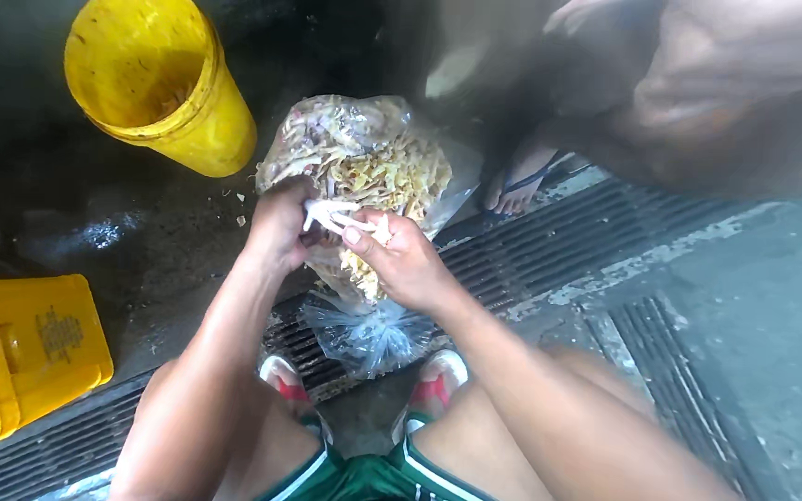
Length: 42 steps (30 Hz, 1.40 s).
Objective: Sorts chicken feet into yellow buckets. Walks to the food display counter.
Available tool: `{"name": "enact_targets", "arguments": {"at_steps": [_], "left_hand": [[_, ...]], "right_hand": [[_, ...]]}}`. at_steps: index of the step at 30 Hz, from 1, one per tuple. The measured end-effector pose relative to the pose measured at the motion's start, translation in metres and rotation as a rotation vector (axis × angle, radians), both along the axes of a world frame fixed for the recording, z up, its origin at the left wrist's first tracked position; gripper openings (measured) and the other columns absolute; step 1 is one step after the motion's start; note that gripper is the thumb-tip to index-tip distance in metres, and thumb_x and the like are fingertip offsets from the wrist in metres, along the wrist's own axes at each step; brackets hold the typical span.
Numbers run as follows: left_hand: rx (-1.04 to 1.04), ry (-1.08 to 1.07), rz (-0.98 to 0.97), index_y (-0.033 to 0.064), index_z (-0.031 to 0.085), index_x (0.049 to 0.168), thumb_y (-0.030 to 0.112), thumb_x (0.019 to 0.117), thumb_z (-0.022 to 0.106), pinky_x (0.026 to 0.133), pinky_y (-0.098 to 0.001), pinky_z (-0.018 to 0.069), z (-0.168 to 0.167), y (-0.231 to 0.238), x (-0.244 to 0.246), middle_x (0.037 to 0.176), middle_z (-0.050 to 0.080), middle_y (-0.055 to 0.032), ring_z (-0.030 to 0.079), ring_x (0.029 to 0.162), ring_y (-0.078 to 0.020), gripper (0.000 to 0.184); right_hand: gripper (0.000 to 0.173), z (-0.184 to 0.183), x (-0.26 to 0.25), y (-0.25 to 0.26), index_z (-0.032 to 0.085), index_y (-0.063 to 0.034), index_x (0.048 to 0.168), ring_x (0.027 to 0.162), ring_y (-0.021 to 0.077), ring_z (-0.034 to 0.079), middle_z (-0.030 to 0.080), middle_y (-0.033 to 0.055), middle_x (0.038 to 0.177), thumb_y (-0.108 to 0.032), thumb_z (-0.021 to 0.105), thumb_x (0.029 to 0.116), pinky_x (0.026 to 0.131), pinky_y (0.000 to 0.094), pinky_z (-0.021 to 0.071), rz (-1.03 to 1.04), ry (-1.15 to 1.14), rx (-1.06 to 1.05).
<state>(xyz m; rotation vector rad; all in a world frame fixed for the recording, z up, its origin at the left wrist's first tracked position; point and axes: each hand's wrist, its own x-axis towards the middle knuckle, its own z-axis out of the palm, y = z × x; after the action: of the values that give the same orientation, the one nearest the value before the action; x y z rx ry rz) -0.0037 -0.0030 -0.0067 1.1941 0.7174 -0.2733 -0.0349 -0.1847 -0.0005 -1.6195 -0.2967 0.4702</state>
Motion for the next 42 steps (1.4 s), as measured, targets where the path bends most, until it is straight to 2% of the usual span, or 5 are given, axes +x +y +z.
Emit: {"name": "enact_targets", "arguments": {"at_steps": [3, 10, 20, 35, 42], "left_hand": [[0.09, 0.001, 0.014, 0.0104, 0.06, 0.107, 0.013, 0.0999, 0.053, 0.044, -0.0275, 0.0437, 0.0, -0.009, -0.003, 0.072, 0.057, -0.004, 0.051, 0.051, -0.013, 0.01], [0.74, -0.415, -0.174, 0.0149, 0.057, 0.117, 0.009, 0.0969, 0.05, 0.038, -0.0285, 0.0438, 0.045, -0.02, -0.044, 0.073, 0.062, -0.0046, 0.053, 0.046, -0.0152, 0.022], [0.69, -0.472, 0.06, 0.0112, 0.059, 0.117, 0.008, 0.097, 0.054, 0.042, -0.0228, 0.0421, 0.049, 0.031, -0.021, 0.07, 0.062, 0.0036, 0.052, 0.049, -0.0072, 0.021], [0.832, -0.356, -0.217, 0.017, 0.065, 0.121, 0.013, 0.0947, 0.057, 0.053, -0.0305, 0.0479, 0.052, 0.029, -0.026, 0.075, 0.06, 0.0012, 0.055, 0.059, -0.0107, 0.028], [0.833, -0.278, -0.325, 0.0181, 0.063, 0.126, 0.021, 0.098, 0.058, 0.057, -0.0396, 0.0525, 0.048, 0.032, -0.018, 0.078, 0.061, -0.0023, 0.059, 0.063, -0.0167, 0.029]], "right_hand": [[0.025, -0.004, 0.0, 0.0, 0.072, -0.0106, 0.096, 0.06, 0.0088, 0.059, 0.064, 0.0004, 0.074, -0.028, 0.057, 0.1056, 0.052, 0.0284, 0.0512, -0.018, -0.099, -0.143], [0.013, -0.015, 0.003, 0.004, 0.073, -0.0115, 0.093, 0.066, 0.0109, 0.064, 0.067, 0.0009, 0.075, -0.016, 0.062, 0.0999, 0.059, 0.0368, 0.0547, -0.164, -0.229, -0.409], [0.027, -0.02, 0.01, 0.002, 0.07, -0.0097, 0.093, 0.061, 0.0157, 0.058, 0.061, 0.0038, 0.073, -0.026, 0.053, 0.1067, 0.056, 0.0399, 0.0496, -0.149, -0.025, -0.467], [0.032, -0.017, 0.059, -0.039, 0.066, -0.0122, 0.116, 0.076, 0.0302, 0.064, 0.066, 0.0142, 0.092, -0.039, 0.057, 0.0994, 0.062, 0.0569, 0.0505, -0.507, 0.065, -0.657], [0.041, -0.036, 0.129, -0.065, 0.066, -0.0025, 0.117, 0.1, 0.0375, 0.067, 0.068, 0.0215, 0.108, -0.039, 0.055, 0.1008, 0.085, 0.0639, 0.0528, -0.652, 0.052, -0.787]]}}
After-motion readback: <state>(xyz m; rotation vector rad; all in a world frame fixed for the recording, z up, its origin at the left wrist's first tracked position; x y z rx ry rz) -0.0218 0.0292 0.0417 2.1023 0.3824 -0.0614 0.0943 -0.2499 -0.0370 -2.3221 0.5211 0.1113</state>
